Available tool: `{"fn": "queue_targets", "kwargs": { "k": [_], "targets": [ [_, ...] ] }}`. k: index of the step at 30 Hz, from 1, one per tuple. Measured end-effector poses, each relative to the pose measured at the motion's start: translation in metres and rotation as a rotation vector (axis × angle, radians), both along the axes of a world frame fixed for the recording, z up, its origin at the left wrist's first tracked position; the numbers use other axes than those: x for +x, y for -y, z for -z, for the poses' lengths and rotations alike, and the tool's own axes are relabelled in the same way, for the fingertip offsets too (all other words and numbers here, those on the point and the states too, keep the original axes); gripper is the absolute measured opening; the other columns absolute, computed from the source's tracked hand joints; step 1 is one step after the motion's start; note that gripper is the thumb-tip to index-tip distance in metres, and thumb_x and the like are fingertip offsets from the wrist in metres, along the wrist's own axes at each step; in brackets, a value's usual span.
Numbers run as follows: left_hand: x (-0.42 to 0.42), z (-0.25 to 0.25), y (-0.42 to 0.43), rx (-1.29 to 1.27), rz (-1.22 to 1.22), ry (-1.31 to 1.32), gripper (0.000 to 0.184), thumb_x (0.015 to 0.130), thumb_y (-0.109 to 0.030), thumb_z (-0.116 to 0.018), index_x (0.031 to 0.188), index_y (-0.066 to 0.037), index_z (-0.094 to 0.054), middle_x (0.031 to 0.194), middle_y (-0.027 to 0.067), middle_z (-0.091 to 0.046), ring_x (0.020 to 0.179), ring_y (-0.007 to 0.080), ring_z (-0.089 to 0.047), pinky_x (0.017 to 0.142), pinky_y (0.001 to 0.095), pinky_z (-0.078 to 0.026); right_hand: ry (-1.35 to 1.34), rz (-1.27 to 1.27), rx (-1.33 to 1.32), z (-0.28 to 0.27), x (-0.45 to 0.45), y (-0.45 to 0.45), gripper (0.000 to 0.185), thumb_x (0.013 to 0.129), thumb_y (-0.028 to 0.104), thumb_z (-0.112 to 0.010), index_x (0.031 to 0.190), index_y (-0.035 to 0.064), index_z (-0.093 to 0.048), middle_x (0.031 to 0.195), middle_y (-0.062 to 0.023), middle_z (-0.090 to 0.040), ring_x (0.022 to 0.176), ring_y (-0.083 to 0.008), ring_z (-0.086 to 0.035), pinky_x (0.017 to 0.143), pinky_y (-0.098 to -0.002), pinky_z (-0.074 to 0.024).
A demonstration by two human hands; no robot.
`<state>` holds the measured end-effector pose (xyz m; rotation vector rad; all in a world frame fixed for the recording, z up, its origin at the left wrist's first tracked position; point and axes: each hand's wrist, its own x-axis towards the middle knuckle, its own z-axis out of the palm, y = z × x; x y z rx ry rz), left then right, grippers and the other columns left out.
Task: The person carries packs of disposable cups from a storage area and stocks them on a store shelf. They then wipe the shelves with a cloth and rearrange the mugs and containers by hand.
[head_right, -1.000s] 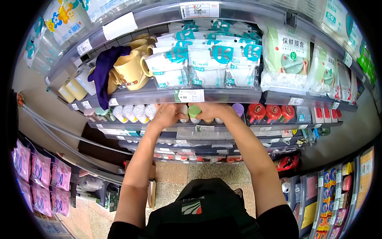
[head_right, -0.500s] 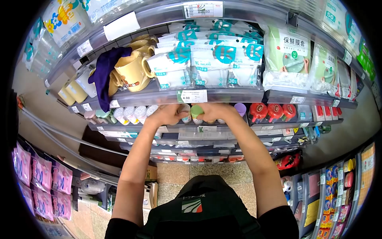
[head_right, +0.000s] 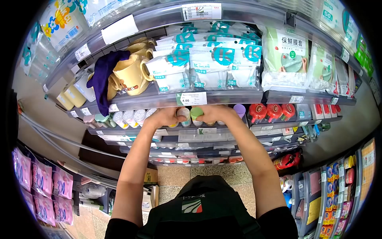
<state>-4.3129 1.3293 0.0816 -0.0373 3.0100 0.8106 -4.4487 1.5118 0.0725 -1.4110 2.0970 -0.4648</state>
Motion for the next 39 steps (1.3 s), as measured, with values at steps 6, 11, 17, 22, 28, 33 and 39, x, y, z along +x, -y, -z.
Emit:
{"fn": "queue_targets", "kwargs": {
  "k": [6, 11, 17, 22, 28, 33, 39],
  "targets": [
    [-0.008, 0.011, 0.004, -0.105, 0.001, -0.111, 0.052, 0.076, -0.023, -0.075, 0.121, -0.007, -0.056, 0.107, 0.0165, -0.064, 0.096, 0.0307, -0.062, 0.085, 0.0382, -0.048, 0.028, -0.056, -0.079, 0.012, -0.007, 0.000, 0.048, 0.085, 0.030, -0.062, 0.129, 0.0149, -0.048, 0.090, -0.0133, -0.065, 0.080, -0.0241, -0.062, 0.072, -0.0373, -0.0479],
    [-0.007, 0.015, 0.007, -0.091, 0.048, -0.138, 0.060, 0.075, -0.024, -0.077, 0.126, -0.006, -0.051, 0.112, 0.0165, -0.062, 0.102, 0.0322, -0.059, 0.087, 0.0393, -0.047, 0.050, -0.045, -0.067, 0.016, -0.010, 0.001, 0.047, 0.085, 0.029, -0.062, 0.127, 0.0136, -0.049, 0.090, -0.0129, -0.064, 0.079, -0.0237, -0.061, 0.071, -0.0368, -0.0475],
    [-0.011, 0.017, 0.007, -0.054, 0.047, -0.120, 0.053, 0.078, -0.020, -0.073, 0.124, -0.005, -0.052, 0.108, 0.0168, -0.062, 0.098, 0.0318, -0.060, 0.085, 0.0390, -0.047, 0.058, -0.035, -0.053, 0.012, -0.008, 0.002, 0.044, 0.086, 0.026, -0.063, 0.125, 0.0112, -0.050, 0.096, -0.0123, -0.064, 0.083, -0.0239, -0.060, 0.074, -0.0367, -0.0472],
    [-0.008, 0.009, 0.005, -0.060, 0.025, -0.064, 0.050, 0.079, -0.019, -0.073, 0.123, -0.005, -0.053, 0.107, 0.0171, -0.063, 0.097, 0.0321, -0.060, 0.084, 0.0398, -0.047, 0.119, -0.017, 0.010, 0.010, -0.008, 0.002, 0.044, 0.087, 0.025, -0.063, 0.125, 0.0087, -0.050, 0.101, -0.0119, -0.064, 0.085, -0.0229, -0.060, 0.076, -0.0362, -0.0471],
    [-0.007, 0.017, 0.008, -0.036, 0.061, -0.110, 0.053, 0.077, -0.022, -0.074, 0.123, -0.005, -0.054, 0.105, 0.0185, -0.064, 0.098, 0.0330, -0.060, 0.083, 0.0393, -0.047, 0.105, 0.053, 0.041, 0.006, -0.003, 0.003, 0.045, 0.086, 0.024, -0.064, 0.126, 0.0085, -0.049, 0.102, -0.0131, -0.064, 0.087, -0.0231, -0.060, 0.077, -0.0357, -0.0472],
    [-0.005, 0.006, 0.002, -0.149, -0.007, -0.110, 0.052, 0.077, -0.018, -0.073, 0.124, -0.007, -0.054, 0.104, 0.0177, -0.064, 0.096, 0.0318, -0.061, 0.081, 0.0384, -0.048, 0.091, 0.001, -0.006, 0.009, -0.007, 0.002, 0.046, 0.086, 0.027, -0.064, 0.126, 0.0085, -0.050, 0.100, -0.0130, -0.065, 0.086, -0.0231, -0.060, 0.076, -0.0358, -0.0473],
    [-0.004, 0.012, 0.006, -0.016, 0.072, -0.025, 0.053, 0.078, -0.024, -0.074, 0.123, -0.007, -0.054, 0.101, 0.0189, -0.064, 0.090, 0.0331, -0.061, 0.079, 0.0394, -0.048, 0.074, 0.013, 0.067, -0.001, -0.003, 0.001, 0.044, 0.087, 0.032, -0.062, 0.123, 0.0091, -0.052, 0.098, -0.0122, -0.065, 0.085, -0.0235, -0.060, 0.076, -0.0360, -0.0469]
  ]
}}
